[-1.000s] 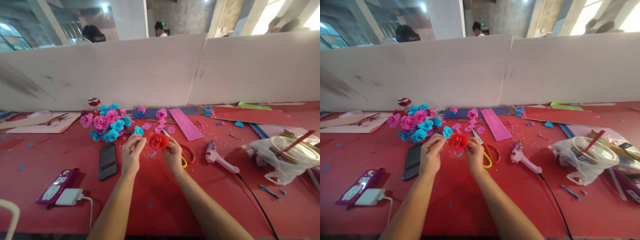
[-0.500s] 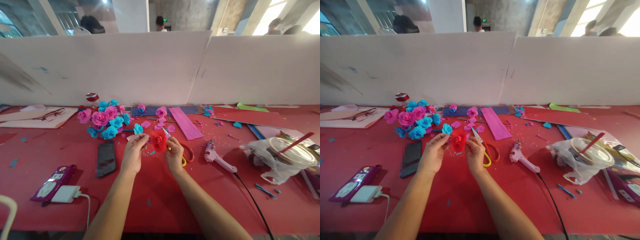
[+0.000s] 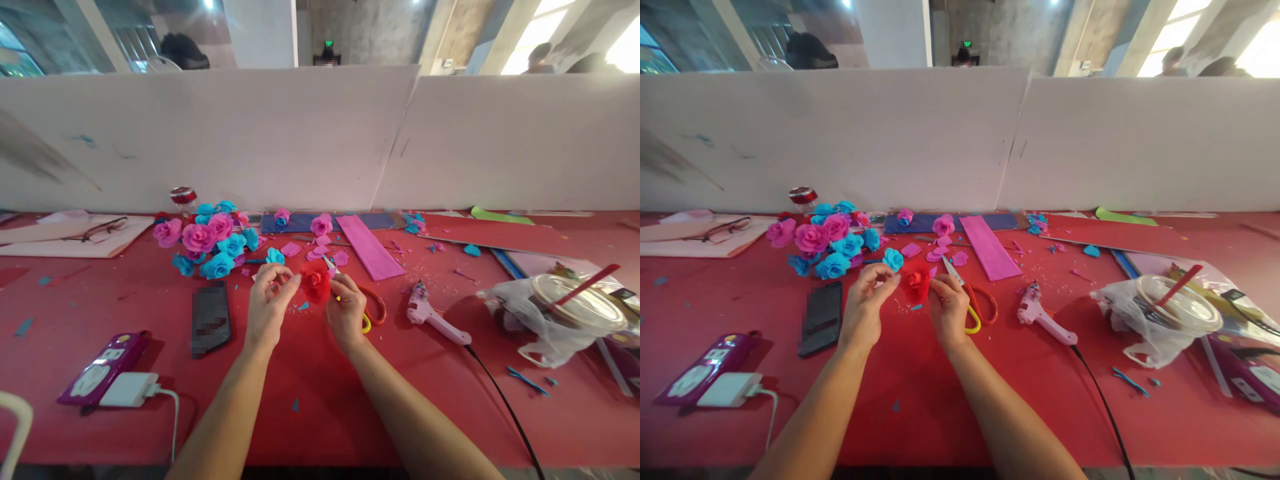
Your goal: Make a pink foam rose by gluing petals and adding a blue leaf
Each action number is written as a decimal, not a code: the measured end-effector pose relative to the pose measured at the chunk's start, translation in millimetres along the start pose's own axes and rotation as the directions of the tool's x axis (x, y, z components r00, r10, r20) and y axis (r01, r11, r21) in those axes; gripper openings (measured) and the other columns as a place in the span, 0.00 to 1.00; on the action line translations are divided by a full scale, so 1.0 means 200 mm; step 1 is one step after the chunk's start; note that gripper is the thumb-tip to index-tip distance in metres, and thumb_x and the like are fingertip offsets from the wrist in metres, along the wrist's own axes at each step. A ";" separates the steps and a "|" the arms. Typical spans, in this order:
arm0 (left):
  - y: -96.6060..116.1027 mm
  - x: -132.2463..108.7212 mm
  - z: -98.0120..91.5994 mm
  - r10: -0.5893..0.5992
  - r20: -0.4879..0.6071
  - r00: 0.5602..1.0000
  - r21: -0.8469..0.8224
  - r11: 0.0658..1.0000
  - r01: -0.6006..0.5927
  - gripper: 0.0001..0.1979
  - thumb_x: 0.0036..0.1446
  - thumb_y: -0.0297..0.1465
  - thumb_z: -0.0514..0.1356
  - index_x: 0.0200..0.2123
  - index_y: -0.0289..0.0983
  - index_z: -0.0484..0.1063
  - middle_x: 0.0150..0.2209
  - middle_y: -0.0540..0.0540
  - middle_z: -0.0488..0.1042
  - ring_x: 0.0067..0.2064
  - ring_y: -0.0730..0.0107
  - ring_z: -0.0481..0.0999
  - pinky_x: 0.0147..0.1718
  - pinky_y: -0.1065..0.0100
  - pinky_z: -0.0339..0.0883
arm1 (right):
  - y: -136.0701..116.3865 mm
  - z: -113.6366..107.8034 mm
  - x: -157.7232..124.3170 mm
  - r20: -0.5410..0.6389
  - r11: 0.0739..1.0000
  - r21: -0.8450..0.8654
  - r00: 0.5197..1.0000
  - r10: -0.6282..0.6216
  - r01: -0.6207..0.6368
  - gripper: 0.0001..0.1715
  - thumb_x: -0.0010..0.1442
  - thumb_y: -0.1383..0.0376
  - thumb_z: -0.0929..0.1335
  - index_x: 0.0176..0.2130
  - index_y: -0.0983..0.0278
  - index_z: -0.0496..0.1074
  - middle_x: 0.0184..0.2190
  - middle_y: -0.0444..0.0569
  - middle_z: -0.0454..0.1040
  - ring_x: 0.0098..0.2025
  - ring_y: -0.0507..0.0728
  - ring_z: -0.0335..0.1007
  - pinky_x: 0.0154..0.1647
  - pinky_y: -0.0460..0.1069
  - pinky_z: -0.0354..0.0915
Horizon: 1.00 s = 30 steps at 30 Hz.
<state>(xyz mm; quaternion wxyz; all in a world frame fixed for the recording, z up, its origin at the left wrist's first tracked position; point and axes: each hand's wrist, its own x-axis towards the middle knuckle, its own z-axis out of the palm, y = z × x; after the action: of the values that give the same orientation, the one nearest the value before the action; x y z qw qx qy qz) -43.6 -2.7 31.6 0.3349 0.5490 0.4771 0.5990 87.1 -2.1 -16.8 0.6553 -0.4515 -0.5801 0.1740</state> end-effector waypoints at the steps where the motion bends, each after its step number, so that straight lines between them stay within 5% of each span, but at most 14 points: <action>1: 0.00 0.00 0.00 0.007 0.016 1.000 0.015 1.000 -0.008 0.06 0.51 0.34 0.62 0.27 0.39 0.69 0.35 0.50 0.65 0.37 0.71 0.65 0.36 0.69 0.57 | 0.00 0.00 0.00 0.000 1.000 0.007 1.000 -0.003 0.003 0.12 0.54 0.73 0.65 0.30 0.62 0.77 0.29 0.46 0.71 0.31 0.52 0.67 0.33 0.46 0.63; 6: -0.01 0.00 0.00 0.002 0.055 0.999 -0.058 0.998 0.001 0.05 0.50 0.32 0.62 0.25 0.39 0.71 0.35 0.49 0.67 0.38 0.69 0.66 0.38 0.68 0.58 | -0.01 0.00 0.00 -0.005 0.999 0.034 1.000 -0.006 0.007 0.13 0.54 0.73 0.64 0.29 0.61 0.77 0.29 0.46 0.71 0.31 0.52 0.67 0.33 0.47 0.63; 15: -0.02 0.03 -0.01 -0.190 0.073 0.979 -0.353 0.913 0.204 0.05 0.48 0.33 0.63 0.25 0.38 0.72 0.30 0.50 0.69 0.34 0.72 0.65 0.36 0.69 0.59 | 0.00 0.01 -0.01 -0.027 0.998 0.051 0.998 0.048 -0.047 0.12 0.53 0.71 0.64 0.23 0.63 0.74 0.28 0.45 0.70 0.29 0.52 0.65 0.32 0.46 0.63; 23: 0.01 -0.01 0.00 0.002 0.050 0.999 -0.006 1.000 -0.002 0.08 0.49 0.35 0.62 0.23 0.38 0.71 0.38 0.47 0.68 0.42 0.66 0.68 0.44 0.66 0.59 | -0.02 0.00 0.00 -0.015 0.999 0.025 1.000 0.022 -0.021 0.12 0.54 0.71 0.64 0.29 0.62 0.77 0.28 0.46 0.71 0.30 0.52 0.66 0.32 0.47 0.64; 30: 0.00 0.00 0.00 0.045 0.047 0.998 -0.058 0.997 -0.042 0.06 0.51 0.34 0.61 0.25 0.38 0.71 0.37 0.48 0.68 0.42 0.67 0.68 0.43 0.66 0.61 | -0.02 0.00 -0.01 0.013 0.999 0.045 1.000 -0.019 0.018 0.13 0.56 0.72 0.65 0.35 0.60 0.78 0.31 0.47 0.72 0.33 0.52 0.69 0.35 0.46 0.65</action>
<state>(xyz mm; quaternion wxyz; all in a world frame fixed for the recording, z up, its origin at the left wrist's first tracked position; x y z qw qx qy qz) -44.3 -3.9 31.9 0.3488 0.5636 0.4396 0.6061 84.6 -5.7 -16.0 0.6630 -0.4300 -0.5845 0.1840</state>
